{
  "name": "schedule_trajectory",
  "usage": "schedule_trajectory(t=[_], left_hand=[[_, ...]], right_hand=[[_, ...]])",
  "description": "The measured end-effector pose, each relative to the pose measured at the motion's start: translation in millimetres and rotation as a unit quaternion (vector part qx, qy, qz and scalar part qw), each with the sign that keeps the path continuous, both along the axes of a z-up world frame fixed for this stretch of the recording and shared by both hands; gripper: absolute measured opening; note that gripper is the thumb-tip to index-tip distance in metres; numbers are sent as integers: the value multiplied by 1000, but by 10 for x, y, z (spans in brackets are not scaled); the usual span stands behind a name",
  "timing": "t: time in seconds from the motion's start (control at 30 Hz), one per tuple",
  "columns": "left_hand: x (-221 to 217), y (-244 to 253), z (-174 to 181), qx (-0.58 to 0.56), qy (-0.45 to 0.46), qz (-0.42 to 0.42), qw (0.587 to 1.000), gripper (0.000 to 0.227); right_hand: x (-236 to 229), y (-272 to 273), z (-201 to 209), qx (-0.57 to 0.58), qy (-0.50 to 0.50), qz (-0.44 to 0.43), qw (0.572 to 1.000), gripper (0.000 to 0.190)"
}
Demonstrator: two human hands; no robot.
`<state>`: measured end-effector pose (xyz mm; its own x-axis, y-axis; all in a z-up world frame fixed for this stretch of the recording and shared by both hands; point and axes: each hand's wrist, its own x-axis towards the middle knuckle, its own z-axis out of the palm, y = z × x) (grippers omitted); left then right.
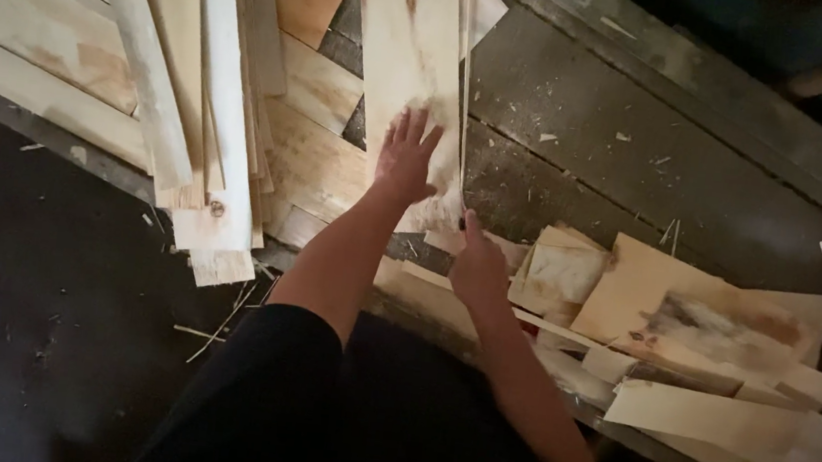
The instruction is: Sorting and trimming thin wood slats using a utility knife in a workshop.
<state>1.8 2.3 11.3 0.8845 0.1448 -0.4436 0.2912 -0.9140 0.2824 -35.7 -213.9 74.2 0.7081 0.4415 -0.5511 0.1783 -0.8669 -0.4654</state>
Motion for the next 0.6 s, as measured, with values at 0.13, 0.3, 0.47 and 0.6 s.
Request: schedule_trajectory(t=[0.13,0.3,0.47,0.6], left_hand=[[1,-2,-38,-3,-12,6,1000,118],[36,-23,-152,9,11,1,1000,123],[-4,8,-138,-1,-16,4,1000,121],[-32,-11,-125,-10,-14,5,1000,123]], right_hand=[[-170,-51,212,-21,-4,-26,999,71],[-277,-291,-18,-18,-40,17,999,58],[-252,-266,268,-77,85,-46,992,62],[-255,-366,348,77,19,-83,993,61]])
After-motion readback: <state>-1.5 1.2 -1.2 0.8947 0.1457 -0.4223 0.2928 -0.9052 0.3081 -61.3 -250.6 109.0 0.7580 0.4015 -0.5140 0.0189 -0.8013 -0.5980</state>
